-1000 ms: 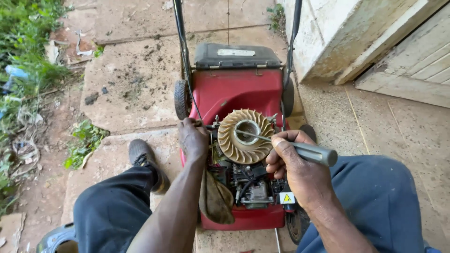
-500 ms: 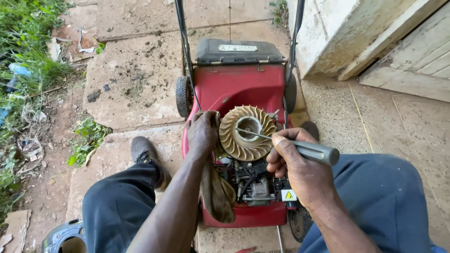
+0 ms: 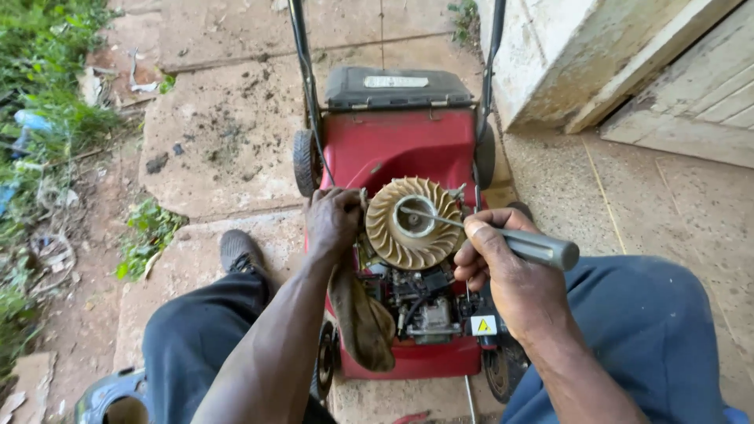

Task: Cleaning and inspecting a lawnmower engine using a screwdriver and a cloth

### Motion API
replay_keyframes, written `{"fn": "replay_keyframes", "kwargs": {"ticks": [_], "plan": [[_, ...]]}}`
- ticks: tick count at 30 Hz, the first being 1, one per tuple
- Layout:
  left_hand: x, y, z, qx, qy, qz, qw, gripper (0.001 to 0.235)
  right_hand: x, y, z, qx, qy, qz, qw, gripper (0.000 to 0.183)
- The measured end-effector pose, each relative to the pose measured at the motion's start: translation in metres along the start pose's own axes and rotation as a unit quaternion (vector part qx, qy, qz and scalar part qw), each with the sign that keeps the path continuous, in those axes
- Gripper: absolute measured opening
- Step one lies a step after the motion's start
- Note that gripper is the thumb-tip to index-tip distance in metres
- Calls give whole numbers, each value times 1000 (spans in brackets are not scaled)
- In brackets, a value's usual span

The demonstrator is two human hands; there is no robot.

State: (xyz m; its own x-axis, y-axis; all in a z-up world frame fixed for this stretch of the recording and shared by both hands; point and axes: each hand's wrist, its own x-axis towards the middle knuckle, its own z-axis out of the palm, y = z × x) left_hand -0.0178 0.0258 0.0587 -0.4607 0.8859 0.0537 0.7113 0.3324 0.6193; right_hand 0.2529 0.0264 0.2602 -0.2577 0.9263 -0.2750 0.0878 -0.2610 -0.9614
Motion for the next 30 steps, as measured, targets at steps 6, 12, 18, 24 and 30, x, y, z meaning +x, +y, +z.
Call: {"fn": "replay_keyframes", "kwargs": {"ticks": [6,12,18,24,30], "plan": [[-5,10,6,-160,145,22,976,15,-4,-4,6,-19,-2,-4,1000,19],[9,-9,7,-399,6,-51,915,31,-5,0,1,-4,-4,-8,1000,20],[8,10,-8,-346,-54,-35,936,51,-5,1,1,-12,-14,-2,1000,18],[11,30,-25,-14,-38,67,997,48,3,3,-6,-11,-5,9,1000,18],[8,28,-29,-8,-41,54,998,53,2,7,-5,-32,1,8,999,18]]}}
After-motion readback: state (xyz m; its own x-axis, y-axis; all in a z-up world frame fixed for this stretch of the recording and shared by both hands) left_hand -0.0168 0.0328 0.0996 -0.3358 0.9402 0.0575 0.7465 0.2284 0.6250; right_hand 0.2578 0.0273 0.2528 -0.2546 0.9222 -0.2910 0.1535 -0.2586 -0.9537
